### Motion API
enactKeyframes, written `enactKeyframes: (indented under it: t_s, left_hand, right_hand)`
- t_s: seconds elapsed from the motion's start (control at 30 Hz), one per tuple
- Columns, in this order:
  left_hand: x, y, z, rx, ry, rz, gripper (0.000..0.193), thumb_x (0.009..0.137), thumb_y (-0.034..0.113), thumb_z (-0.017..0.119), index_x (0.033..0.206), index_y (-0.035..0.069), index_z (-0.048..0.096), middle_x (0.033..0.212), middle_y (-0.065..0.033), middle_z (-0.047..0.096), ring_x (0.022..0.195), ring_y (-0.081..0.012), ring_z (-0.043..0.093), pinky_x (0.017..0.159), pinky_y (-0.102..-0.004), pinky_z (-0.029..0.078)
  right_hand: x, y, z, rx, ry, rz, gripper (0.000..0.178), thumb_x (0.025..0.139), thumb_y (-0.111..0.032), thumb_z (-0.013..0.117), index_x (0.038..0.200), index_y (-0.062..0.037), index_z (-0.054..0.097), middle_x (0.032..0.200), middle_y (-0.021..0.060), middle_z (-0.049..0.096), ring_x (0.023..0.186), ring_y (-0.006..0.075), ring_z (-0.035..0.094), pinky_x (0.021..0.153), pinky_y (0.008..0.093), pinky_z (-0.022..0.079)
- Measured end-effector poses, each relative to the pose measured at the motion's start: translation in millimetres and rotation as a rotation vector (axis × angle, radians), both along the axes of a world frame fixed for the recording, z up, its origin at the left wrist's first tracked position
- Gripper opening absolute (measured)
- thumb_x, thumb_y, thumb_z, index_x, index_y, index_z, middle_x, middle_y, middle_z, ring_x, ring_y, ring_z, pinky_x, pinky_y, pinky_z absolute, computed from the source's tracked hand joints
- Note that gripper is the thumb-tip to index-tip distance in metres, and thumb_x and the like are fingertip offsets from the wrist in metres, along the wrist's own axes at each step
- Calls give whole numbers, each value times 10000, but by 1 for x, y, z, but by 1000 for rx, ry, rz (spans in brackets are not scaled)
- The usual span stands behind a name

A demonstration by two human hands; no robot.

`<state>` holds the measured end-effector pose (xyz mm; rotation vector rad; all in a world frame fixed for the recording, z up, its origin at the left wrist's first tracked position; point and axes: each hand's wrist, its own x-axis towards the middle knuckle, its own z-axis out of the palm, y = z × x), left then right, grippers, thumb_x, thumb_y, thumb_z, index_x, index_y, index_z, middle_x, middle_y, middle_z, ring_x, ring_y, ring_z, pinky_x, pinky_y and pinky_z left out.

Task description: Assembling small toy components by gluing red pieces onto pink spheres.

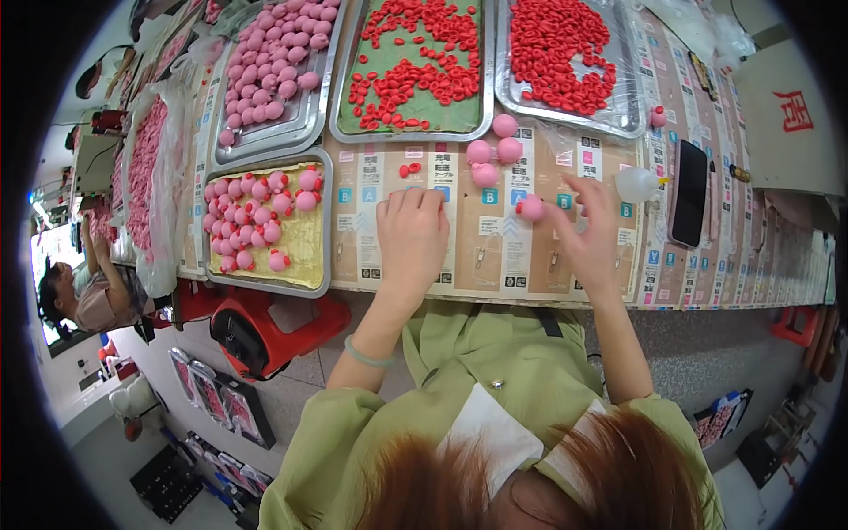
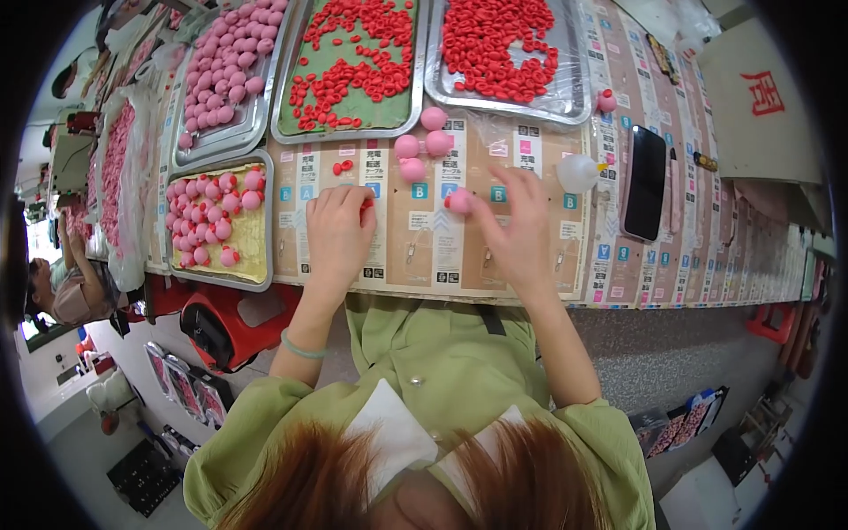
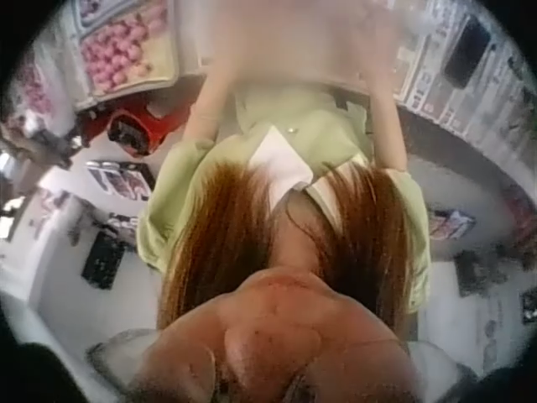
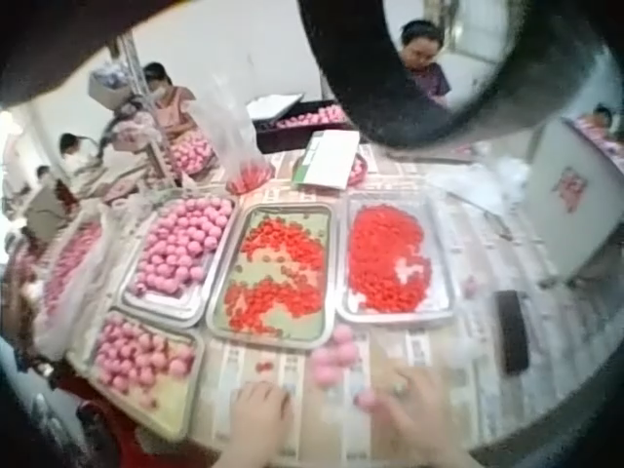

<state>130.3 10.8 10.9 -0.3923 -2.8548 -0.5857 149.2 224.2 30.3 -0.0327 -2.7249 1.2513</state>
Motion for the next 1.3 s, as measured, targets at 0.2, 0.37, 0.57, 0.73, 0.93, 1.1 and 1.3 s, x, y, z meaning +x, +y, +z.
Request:
enactKeyframes:
  t_s: [0.2, 0.37, 0.57, 0.73, 0.93, 1.1, 1.3]
  left_hand:
    - [-12, -4, 2, 30, 14, 2, 182, 667, 21, 565, 845, 50, 537, 784, -66, 537, 744, -221, 506, 698, -322, 363]
    - [-10, 1, 22, 870, -456, 314, 162, 754, 23, 530, 916, 29, 517, 861, -52, 558, 767, -147, 548, 669, -264, 429]
    - [6, 2, 36, 1986, -970, 114, 243, 809, 2, 492, 1052, 12, 491, 960, -98, 559, 884, -183, 568, 745, -257, 490]
    - [14, 17, 38, 1969, -1061, 159, 273, 798, 10, 519, 1069, 6, 485, 944, -109, 569, 879, -168, 570, 746, -243, 489]
    - [14, 22, 35, 1957, -1026, 188, 166, 793, 11, 526, 956, 12, 501, 937, -99, 563, 884, -164, 566, 763, -250, 483]
    - [12, 24, 33, 1863, -902, 205, 168, 798, 14, 519, 962, 7, 485, 915, -91, 558, 880, -170, 569, 775, -257, 481]
    - [11, 26, 44, 1856, -1024, 192, 206, 829, 44, 479, 1027, -11, 468, 961, -127, 562, 884, -189, 572, 778, -264, 484]
  right_hand:
    - [11, 41, -18, -117, 290, -432, 484, 738, -78, 605, 1155, -2, 372, 1077, 76, 418, 929, 147, 414, 798, 263, 339]
    - [-4, 61, -27, -130, 236, -455, 576, 733, -67, 607, 1209, -12, 288, 1163, 85, 360, 1044, 172, 396, 863, 272, 333]
    - [-18, 65, -34, -401, 152, -324, 537, 738, -65, 603, 1187, -7, 314, 1128, 99, 428, 967, 169, 472, 803, 251, 398]
    - [-16, 63, -20, -633, 118, -400, 399, 773, -26, 541, 1136, 4, 378, 955, 77, 530, 927, 175, 521, 810, 268, 421]
    - [10, 39, 29, -1137, -76, -167, 461, 735, -17, 554, 1153, 17, 362, 950, 84, 532, 943, 237, 529, 784, 351, 457]
    - [21, 22, 38, -939, -206, -17, 473, 713, -50, 589, 1129, 19, 374, 949, 99, 536, 917, 232, 543, 773, 347, 459]
    - [23, 11, 40, -955, -263, 11, 418, 714, -52, 597, 1081, 12, 406, 955, 117, 534, 850, 218, 567, 715, 307, 473]
